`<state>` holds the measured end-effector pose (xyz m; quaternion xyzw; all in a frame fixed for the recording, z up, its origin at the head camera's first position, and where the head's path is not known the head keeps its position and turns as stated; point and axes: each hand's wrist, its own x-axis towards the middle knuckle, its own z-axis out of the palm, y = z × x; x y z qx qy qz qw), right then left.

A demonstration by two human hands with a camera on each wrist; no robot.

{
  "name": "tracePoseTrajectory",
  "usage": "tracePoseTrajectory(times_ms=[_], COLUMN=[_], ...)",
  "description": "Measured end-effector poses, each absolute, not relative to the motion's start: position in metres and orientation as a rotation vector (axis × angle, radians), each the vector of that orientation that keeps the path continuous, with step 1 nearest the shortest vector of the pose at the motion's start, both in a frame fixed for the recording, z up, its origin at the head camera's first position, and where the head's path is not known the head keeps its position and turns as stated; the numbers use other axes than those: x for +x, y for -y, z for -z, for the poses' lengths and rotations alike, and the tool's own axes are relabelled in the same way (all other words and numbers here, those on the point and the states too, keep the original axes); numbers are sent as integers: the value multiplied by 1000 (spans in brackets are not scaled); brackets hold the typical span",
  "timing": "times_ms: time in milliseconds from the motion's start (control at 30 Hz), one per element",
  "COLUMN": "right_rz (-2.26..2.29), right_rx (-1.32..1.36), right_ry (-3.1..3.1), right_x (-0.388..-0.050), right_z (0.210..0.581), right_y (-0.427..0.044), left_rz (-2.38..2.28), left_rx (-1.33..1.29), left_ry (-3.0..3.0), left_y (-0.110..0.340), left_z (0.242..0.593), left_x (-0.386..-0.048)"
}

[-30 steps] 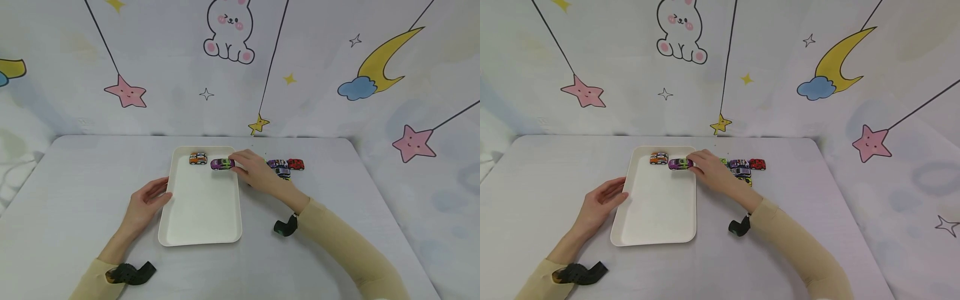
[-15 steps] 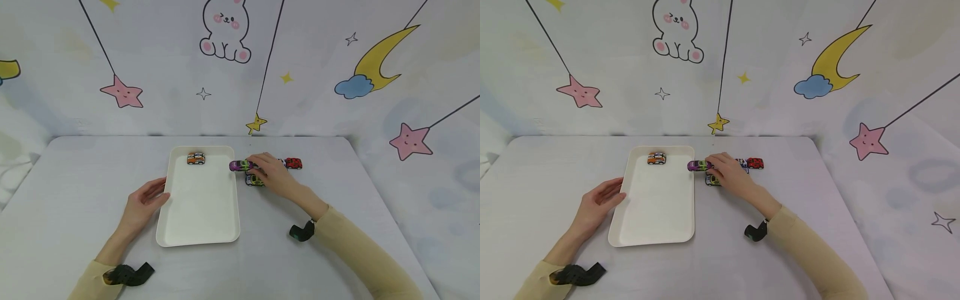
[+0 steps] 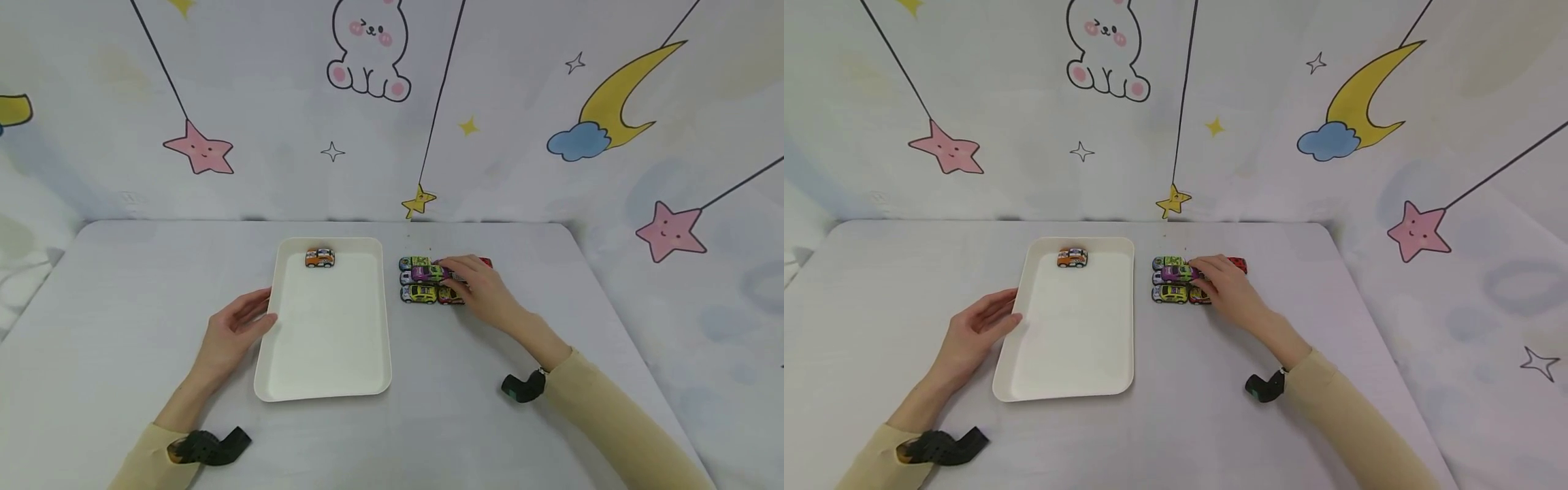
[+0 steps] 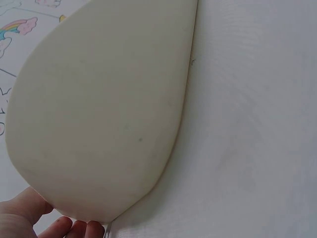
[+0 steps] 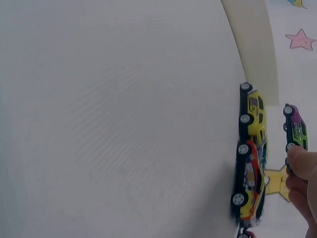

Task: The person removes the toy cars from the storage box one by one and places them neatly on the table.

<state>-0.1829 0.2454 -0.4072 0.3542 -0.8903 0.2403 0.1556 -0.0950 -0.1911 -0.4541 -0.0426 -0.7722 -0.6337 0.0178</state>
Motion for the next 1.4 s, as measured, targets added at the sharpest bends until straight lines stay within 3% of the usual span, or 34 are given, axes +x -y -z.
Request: tracePoseTrajectory(times_ms=[567,1400], right_rz=[-623,-603], right_rx=[820,715], right_ry=[2558,2569], right_x=[-179,-180], right_z=[421,436], right_y=[-306,-343], left_rz=[1962,1980], left_rx=[-131,-125], left_ry=[2407,2384], left_y=[192,192], left_z=[455,456], left_x=[-96,-96])
